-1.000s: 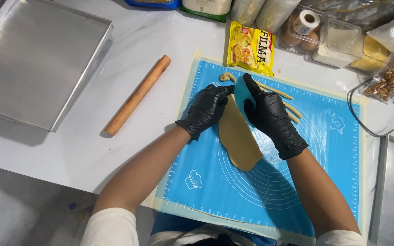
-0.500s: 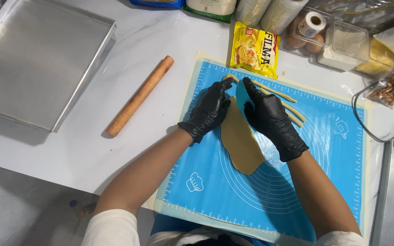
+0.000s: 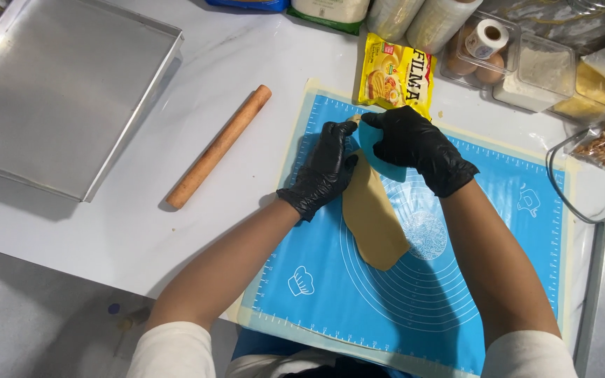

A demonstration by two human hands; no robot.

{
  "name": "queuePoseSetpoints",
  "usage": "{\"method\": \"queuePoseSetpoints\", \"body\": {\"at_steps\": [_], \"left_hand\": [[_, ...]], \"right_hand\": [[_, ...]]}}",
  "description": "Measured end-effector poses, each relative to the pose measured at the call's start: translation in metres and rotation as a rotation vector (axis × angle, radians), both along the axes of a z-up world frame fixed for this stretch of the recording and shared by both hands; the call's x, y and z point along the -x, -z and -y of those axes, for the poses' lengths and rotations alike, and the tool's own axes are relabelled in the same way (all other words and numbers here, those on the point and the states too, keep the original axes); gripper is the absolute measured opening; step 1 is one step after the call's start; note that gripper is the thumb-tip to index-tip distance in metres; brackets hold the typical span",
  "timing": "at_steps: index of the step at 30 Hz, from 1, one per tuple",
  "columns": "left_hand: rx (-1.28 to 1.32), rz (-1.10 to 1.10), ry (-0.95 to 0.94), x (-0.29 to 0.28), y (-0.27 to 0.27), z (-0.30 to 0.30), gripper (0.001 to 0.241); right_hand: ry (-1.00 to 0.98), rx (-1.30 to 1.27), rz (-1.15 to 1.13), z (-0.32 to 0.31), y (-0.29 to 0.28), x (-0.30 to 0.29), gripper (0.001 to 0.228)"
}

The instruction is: Picking up thin strips of dough from a silicone mat and arranging them onto a metal baking tray.

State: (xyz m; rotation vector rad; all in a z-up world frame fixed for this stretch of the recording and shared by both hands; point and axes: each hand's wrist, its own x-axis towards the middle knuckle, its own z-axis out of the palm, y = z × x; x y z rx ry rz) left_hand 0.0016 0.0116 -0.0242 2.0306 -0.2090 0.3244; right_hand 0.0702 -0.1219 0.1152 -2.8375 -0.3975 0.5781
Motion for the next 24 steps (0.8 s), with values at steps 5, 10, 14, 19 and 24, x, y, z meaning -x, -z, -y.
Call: {"method": "queuePoseSetpoints", "body": {"at_steps": [5, 10, 14, 19, 24], "left_hand": [[0.044, -0.004, 0.015, 0.0, 0.006, -0.001, 0.033], [0.258, 0.0, 0.08, 0.001, 0.004, -0.002, 0.022], [-0.199, 0.172, 0.089, 0.007, -0.013, -0.008, 0.021], [-0.27, 0.196, 0.158, 0.004, 0.003, -0.004, 0.036], [-0.327, 0.202, 0.146, 0.002, 0.005, -0.005, 0.042]], "right_hand": [[0.084, -0.068, -0.06, -0.003, 0.005, -0.008, 0.07], [-0.028, -0.019, 0.07, 0.018, 0.023, 0.011, 0.07], [-0.069, -0.142, 0.393, 0.046, 0.017, 0.05, 0.068], [0.037, -0.164, 0.403, 0.076, 0.023, 0.075, 0.072], [-0.016, -0.201, 0.331, 0.064, 0.026, 0.08, 0.073]]}}
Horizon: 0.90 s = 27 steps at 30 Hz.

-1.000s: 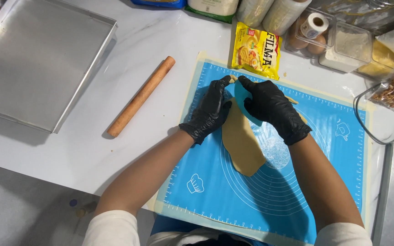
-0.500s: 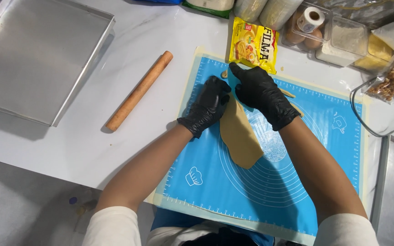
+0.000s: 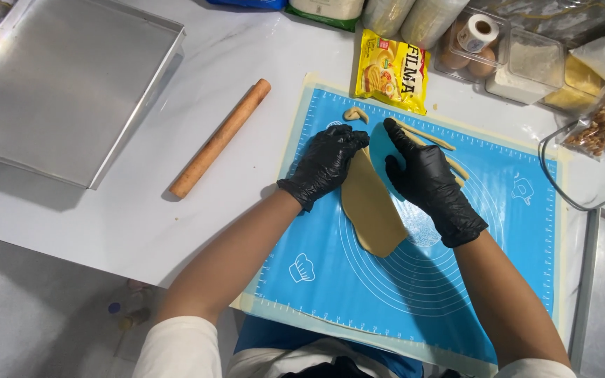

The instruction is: Picking up thin strips of dough from a silicone mat and arranging them onto a metal baking tray.

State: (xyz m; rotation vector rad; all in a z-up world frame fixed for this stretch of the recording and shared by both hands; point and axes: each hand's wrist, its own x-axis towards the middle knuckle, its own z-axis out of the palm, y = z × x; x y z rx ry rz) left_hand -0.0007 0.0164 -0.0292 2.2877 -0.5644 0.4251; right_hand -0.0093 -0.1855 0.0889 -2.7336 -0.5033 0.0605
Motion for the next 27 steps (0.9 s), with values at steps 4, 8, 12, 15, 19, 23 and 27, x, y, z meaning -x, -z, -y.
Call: {"method": "queuePoseSetpoints", "body": {"at_steps": [4, 8, 12, 15, 19, 23, 27], "left_hand": [[0.029, 0.054, -0.01, -0.003, 0.009, 0.001, 0.038], [0.029, 0.04, -0.018, -0.004, 0.011, 0.001, 0.039], [0.023, 0.07, -0.02, -0.008, 0.019, 0.002, 0.038], [0.003, 0.045, -0.021, -0.012, 0.029, 0.005, 0.038], [0.008, 0.061, -0.016, -0.012, 0.027, 0.003, 0.038], [0.035, 0.039, -0.011, -0.012, 0.028, 0.005, 0.037], [-0.008, 0.013, -0.026, -0.019, 0.04, 0.008, 0.039]], "right_hand": [[0.005, 0.011, -0.011, -0.008, -0.004, -0.001, 0.072], [0.017, 0.042, -0.026, -0.01, -0.008, -0.002, 0.072], [0.018, 0.067, -0.041, -0.012, -0.012, -0.002, 0.072], [0.027, 0.086, -0.057, -0.016, -0.014, -0.001, 0.07], [0.031, 0.115, -0.056, -0.021, -0.02, 0.003, 0.07], [0.019, 0.142, -0.062, -0.02, -0.02, 0.004, 0.071], [0.043, 0.136, -0.123, -0.018, -0.021, 0.002, 0.071]]}}
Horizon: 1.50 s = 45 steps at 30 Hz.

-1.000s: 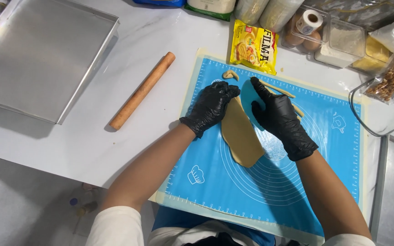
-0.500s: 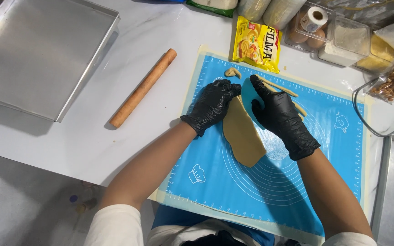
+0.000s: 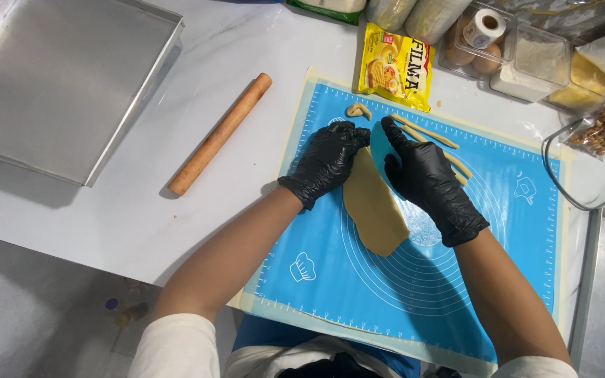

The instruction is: Picking up thin strips of dough from a silicone mat and arranging them onto a metal baking tray.

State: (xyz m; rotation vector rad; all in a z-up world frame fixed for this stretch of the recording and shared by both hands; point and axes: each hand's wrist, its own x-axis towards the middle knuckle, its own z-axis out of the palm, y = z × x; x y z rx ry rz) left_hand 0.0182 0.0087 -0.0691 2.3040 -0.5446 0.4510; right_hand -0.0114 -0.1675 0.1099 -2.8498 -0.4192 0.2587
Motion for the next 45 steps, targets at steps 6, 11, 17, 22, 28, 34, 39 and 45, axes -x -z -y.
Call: {"method": "queuePoseSetpoints", "body": {"at_steps": [6, 11, 17, 22, 28, 34, 39, 45], "left_hand": [[-0.015, 0.022, -0.014, -0.005, 0.0, 0.004, 0.037], [-0.015, 0.001, 0.0, -0.002, -0.004, 0.0, 0.037], [-0.036, -0.024, -0.005, 0.002, -0.011, -0.003, 0.035], [-0.07, -0.038, -0.019, 0.005, -0.015, -0.004, 0.036], [-0.104, -0.087, 0.0, 0.008, -0.024, -0.004, 0.041], [-0.118, -0.144, -0.012, 0.005, -0.023, -0.004, 0.045], [-0.107, -0.14, -0.007, 0.005, -0.022, -0.003, 0.045], [-0.117, -0.165, 0.011, 0.006, -0.025, -0.005, 0.048]], "right_hand": [[-0.05, 0.066, -0.021, -0.002, 0.012, -0.012, 0.07], [-0.102, 0.094, -0.035, 0.004, 0.012, -0.035, 0.066], [-0.086, 0.052, -0.029, 0.008, 0.01, -0.014, 0.067], [-0.042, -0.085, -0.03, 0.011, 0.02, 0.023, 0.074], [-0.045, 0.015, 0.05, 0.028, 0.028, 0.02, 0.071], [0.01, -0.099, -0.035, 0.024, 0.028, 0.034, 0.067], [-0.13, 0.005, 0.078, 0.033, 0.022, 0.038, 0.049], [-0.231, 0.039, 0.124, 0.025, -0.003, 0.057, 0.034]]}}
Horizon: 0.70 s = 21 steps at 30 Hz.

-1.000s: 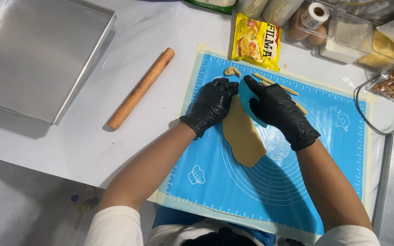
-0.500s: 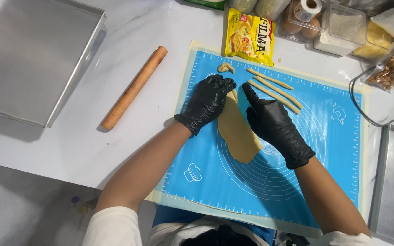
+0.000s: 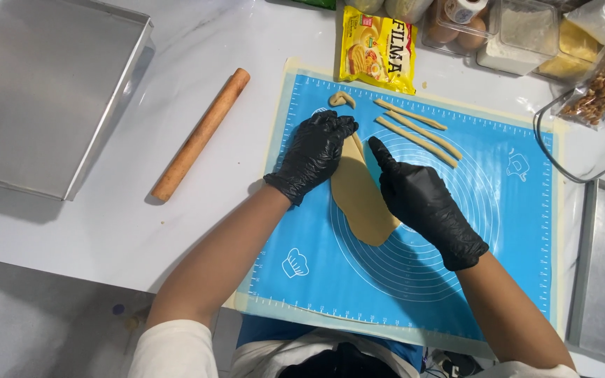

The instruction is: Picking up thin strips of dough from a silicone mat and arranging them onto a metal baking tray.

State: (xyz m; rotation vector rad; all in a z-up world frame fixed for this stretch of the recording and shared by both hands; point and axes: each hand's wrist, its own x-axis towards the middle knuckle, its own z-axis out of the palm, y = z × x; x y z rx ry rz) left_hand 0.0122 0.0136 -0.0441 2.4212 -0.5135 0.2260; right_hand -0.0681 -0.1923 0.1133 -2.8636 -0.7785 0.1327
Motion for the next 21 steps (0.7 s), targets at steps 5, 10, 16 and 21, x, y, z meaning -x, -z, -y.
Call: {"method": "queuePoseSetpoints", "body": {"at_steps": [5, 10, 16, 21], "left_hand": [[-0.04, 0.104, -0.012, 0.002, -0.003, 0.0, 0.045], [-0.022, 0.133, -0.008, 0.006, -0.014, -0.001, 0.043], [-0.053, 0.093, -0.001, 0.008, -0.015, -0.003, 0.051], [-0.035, 0.042, 0.017, 0.005, -0.012, -0.003, 0.054]], "right_hand": [[-0.047, 0.038, 0.184, 0.028, 0.036, 0.008, 0.033], [-0.005, 0.02, 0.069, 0.025, 0.02, 0.014, 0.029], [-0.012, -0.117, 0.229, 0.046, 0.038, 0.031, 0.037], [-0.054, -0.106, 0.298, 0.045, 0.038, 0.047, 0.024]]}}
